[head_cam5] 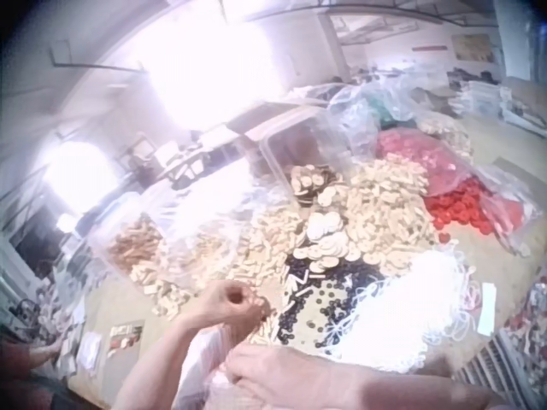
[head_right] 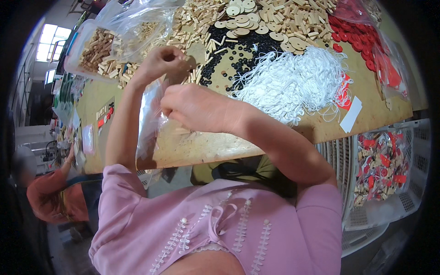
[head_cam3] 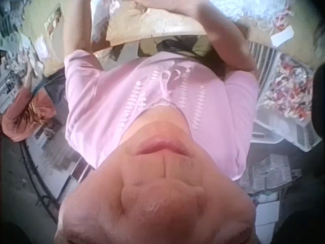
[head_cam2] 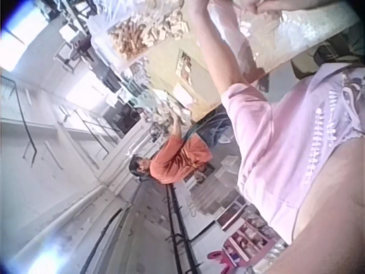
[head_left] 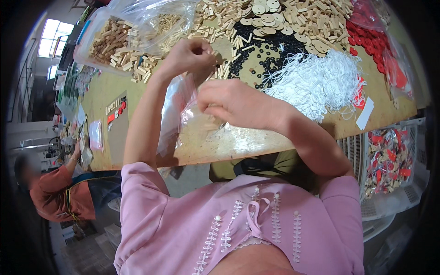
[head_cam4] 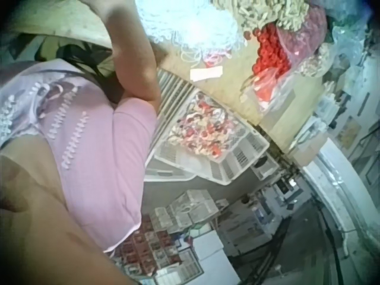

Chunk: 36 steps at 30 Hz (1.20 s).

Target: The person assembles small craft kits by placing wooden pieces, black beads, white strings, and red flag cutouts into clear plastic bags. The person handles each item by hand, opens the bags, inserts the components, and sets the filled bags aside on the table.

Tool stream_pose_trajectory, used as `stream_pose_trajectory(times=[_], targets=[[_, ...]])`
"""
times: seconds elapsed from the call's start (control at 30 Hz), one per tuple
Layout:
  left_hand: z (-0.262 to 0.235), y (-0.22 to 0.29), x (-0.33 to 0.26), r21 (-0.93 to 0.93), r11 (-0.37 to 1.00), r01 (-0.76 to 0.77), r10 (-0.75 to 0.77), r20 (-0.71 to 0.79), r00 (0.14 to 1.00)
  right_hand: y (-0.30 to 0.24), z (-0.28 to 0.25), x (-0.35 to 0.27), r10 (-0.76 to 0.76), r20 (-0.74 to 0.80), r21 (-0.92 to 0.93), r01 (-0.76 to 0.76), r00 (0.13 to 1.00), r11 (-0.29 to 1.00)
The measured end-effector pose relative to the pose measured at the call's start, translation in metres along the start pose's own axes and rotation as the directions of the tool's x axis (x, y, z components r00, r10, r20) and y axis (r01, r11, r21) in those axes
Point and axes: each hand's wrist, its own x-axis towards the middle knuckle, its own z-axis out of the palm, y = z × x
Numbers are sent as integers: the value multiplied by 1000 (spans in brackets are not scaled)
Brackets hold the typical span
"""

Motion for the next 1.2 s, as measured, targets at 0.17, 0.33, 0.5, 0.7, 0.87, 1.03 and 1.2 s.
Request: stream_pose_trajectory(times=[0.17, 0.33, 0.5, 0.7, 0.87, 1.03, 1.2], targets=[[-18, 40, -59, -380, 924, -46, 30, -47, 998, 8, -10, 0, -18, -128, -120, 2, 992, 993], [-5, 67, -101, -228, 968, -110, 99, -59, 993, -1, -13, 1, -48, -82, -134, 37, 995, 990], [-8, 73, -112, -17, 986, -168, 166, -93, 982, -2, -14, 2, -45, -32, -139, 40, 998, 989], [-4, 63, -100, -39, 965, -260, 240, -276, 931, 5, -10, 1, -79, -36, -118, 74, 996, 990], [8, 38, -49, -145, 969, -200, 182, -127, 975, -9, -11, 3, -181, -97, -111, 170, 979, 979], [77, 68, 28, 252, 852, -459, 462, 49, 885, -70, -8, -38, -157, -150, -133, 138, 976, 982], [120, 61, 86, 130, 795, -593, 574, 157, 804, -98, -11, -88, -61, -164, -125, 41, 985, 991]])
